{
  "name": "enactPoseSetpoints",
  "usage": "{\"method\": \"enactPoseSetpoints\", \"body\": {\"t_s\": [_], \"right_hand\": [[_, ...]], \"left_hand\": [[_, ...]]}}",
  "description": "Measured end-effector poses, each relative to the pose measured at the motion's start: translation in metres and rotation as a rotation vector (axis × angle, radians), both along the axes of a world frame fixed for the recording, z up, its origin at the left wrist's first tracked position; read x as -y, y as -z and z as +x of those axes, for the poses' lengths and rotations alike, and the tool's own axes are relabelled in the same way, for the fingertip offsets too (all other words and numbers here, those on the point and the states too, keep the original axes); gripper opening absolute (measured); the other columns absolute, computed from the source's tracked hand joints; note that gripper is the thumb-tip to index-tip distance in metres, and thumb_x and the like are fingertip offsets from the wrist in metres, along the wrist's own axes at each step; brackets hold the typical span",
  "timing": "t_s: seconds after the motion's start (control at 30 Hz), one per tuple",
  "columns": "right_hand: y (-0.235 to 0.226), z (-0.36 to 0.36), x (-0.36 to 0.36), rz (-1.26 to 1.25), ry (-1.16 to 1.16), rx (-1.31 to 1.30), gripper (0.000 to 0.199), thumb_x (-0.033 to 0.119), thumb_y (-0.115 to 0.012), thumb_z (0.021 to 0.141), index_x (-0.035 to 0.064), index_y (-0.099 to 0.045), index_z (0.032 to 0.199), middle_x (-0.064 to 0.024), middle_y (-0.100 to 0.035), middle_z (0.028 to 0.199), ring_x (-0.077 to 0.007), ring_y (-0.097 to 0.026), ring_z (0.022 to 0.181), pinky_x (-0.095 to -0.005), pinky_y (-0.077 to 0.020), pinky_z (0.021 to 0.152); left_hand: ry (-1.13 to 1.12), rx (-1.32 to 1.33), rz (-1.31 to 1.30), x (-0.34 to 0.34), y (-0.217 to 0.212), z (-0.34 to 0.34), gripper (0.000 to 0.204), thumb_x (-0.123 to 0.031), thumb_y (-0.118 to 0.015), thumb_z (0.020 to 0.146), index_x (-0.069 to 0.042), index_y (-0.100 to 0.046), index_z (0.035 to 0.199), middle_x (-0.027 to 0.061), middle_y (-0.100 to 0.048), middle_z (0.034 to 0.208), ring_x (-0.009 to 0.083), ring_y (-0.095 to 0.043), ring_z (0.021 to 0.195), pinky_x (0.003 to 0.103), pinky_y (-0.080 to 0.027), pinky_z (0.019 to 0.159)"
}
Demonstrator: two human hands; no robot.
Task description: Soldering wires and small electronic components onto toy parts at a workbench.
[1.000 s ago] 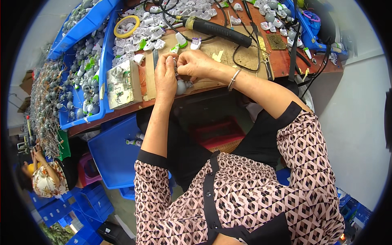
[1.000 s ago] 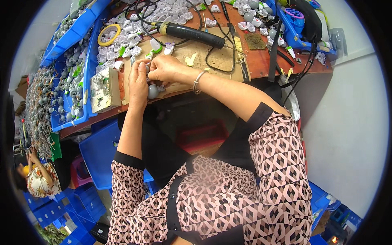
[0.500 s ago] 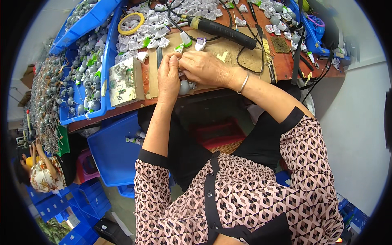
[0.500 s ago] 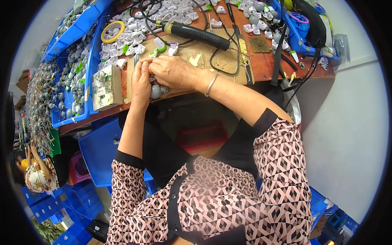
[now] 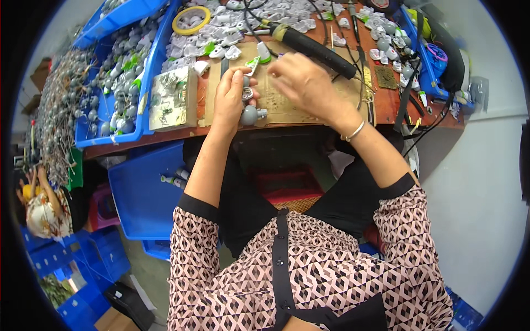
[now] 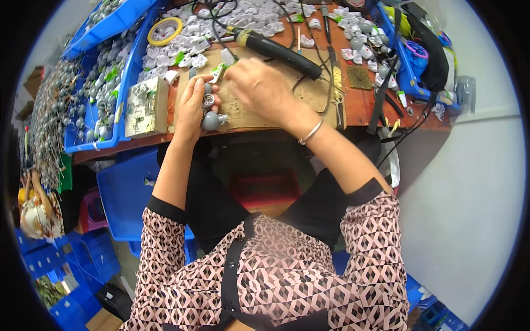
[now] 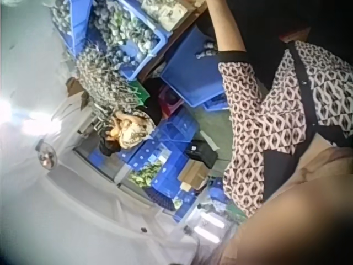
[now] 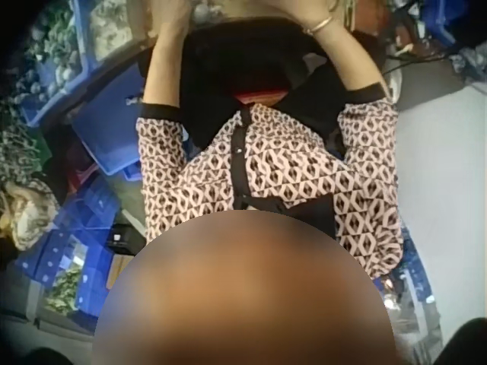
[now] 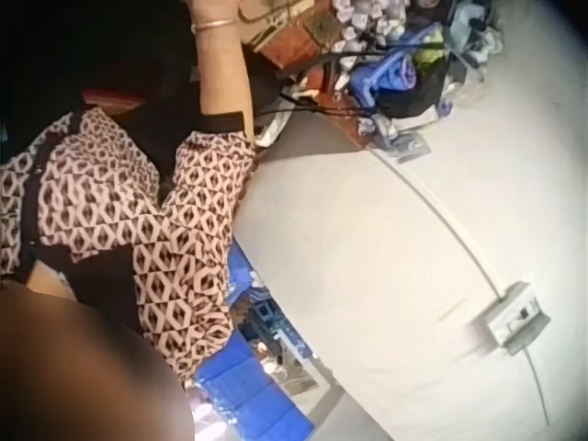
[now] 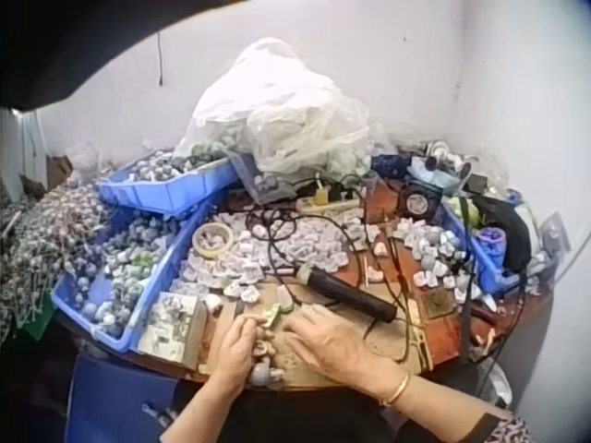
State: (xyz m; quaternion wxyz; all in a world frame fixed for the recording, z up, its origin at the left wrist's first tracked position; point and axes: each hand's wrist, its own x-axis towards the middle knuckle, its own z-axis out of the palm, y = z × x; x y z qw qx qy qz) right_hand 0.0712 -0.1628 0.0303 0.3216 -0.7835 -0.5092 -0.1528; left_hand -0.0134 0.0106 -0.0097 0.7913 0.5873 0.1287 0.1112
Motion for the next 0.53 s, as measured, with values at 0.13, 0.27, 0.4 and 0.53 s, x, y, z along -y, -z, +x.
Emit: {"method": "enactPoseSetpoints", "body": {"t_s": [0.13, 0.27, 0.4, 0.53], "right_hand": [[0.014, -0.019, -0.016, 0.062, -0.09, -0.156, 0.01, 0.011, -0.068, 0.087, 0.0059, -0.064, 0.094, -0.0102, -0.065, 0.087, -0.0301, -0.064, 0.082, -0.041, -0.0513, 0.076], [0.019, -0.02, -0.02, 0.028, -0.004, -0.175, 0.01, 0.011, -0.067, 0.087, 0.0042, -0.063, 0.093, -0.0116, -0.066, 0.086, -0.031, -0.064, 0.082, -0.0413, -0.0511, 0.075], [0.021, -0.014, -0.023, 0.023, -0.034, -0.147, 0.01, 0.011, -0.067, 0.086, 0.0039, -0.063, 0.092, -0.012, -0.065, 0.086, -0.0314, -0.064, 0.083, -0.0417, -0.0511, 0.075], [0.018, -0.013, -0.025, -0.096, -0.013, -0.164, 0.011, 0.013, -0.068, 0.086, 0.0045, -0.063, 0.091, -0.0121, -0.065, 0.086, -0.0311, -0.064, 0.083, -0.0416, -0.0514, 0.075]], "left_hand": [[-0.011, 0.071, 0.146, 0.002, 0.006, 0.004, 0.029, -0.027, -0.042, 0.109, -0.003, -0.058, 0.116, 0.0047, -0.061, 0.09, 0.0089, -0.057, 0.063, 0.023, -0.049, 0.055], [-0.001, 0.021, 0.065, 0.003, 0.005, 0.004, 0.029, -0.027, -0.042, 0.109, -0.004, -0.058, 0.115, 0.0044, -0.061, 0.089, 0.009, -0.058, 0.063, 0.023, -0.05, 0.055], [-0.013, 0.04, 0.106, 0.004, 0.004, 0.005, 0.028, -0.026, -0.042, 0.109, -0.004, -0.059, 0.115, 0.0041, -0.061, 0.089, 0.0086, -0.058, 0.067, 0.023, -0.052, 0.057], [-0.027, 0.065, 0.257, -0.005, 0.024, 0.009, 0.027, -0.026, -0.045, 0.108, -0.005, -0.059, 0.118, 0.0028, -0.061, 0.091, 0.0078, -0.058, 0.082, 0.026, -0.053, 0.075]]}}
